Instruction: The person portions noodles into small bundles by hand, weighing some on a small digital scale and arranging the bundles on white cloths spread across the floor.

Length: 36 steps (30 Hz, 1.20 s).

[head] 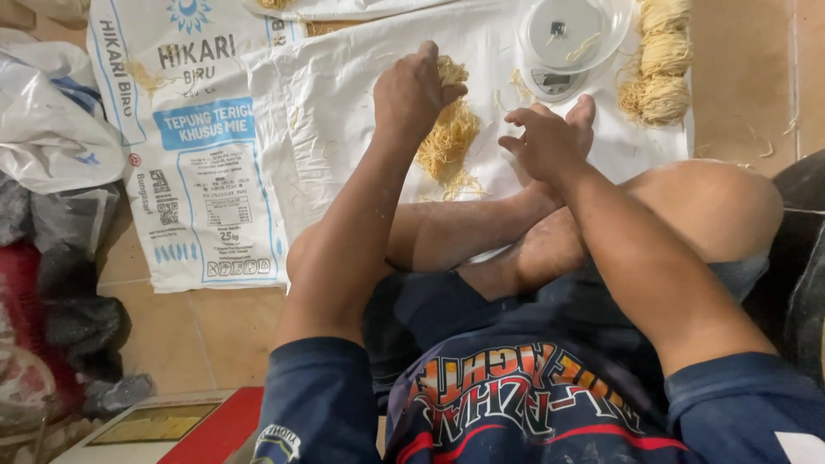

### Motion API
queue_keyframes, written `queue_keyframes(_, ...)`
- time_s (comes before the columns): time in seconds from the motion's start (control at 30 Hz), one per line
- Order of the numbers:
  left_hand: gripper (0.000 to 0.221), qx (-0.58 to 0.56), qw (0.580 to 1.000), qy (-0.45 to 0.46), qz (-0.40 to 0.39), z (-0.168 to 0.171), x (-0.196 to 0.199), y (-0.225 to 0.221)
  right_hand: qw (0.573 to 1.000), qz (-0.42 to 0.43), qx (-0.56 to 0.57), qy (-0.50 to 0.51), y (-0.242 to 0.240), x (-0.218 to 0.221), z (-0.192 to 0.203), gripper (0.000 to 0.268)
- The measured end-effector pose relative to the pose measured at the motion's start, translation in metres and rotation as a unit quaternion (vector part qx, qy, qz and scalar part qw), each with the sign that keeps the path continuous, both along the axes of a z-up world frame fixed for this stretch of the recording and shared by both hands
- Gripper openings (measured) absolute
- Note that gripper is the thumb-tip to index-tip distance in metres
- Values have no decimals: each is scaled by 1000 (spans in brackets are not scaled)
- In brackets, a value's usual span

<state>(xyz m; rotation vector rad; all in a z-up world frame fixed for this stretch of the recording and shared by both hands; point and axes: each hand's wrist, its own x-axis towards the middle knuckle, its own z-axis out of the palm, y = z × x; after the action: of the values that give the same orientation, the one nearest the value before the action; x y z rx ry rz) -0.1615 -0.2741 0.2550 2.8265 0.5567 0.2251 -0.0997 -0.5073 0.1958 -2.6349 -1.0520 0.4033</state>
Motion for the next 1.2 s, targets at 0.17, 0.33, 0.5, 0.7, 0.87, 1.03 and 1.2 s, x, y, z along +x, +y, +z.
queue_keyframes(0.17,53,-90,996,-3,-7,0,2,4,998,-27,-23,55,4,-1,4,34)
queue_keyframes(0.33,7,-89,992,-81,-32,19,12,9,998,-19,-26,47,5,1,-4,34)
queue_keyframes(0.5,19,-120,969,-210,-48,57,-12,-12,995,-34,-49,78,6,3,6,37)
queue_keyframes(0.7,17,-124,982,143,3,-38,-59,-11,998,-20,-1,53,7,-3,-1,39)
queue_keyframes(0.87,55,-151,950,234,138,-77,-25,-12,999,-12,-13,28,9,0,8,36)
queue_keyframes(1.03,48,-117,955,235,136,-121,-20,-32,987,-45,-72,138,13,3,23,35)
queue_keyframes(1.2,29,-56,975,183,116,-101,-8,-16,985,-53,-61,155,18,4,37,32)
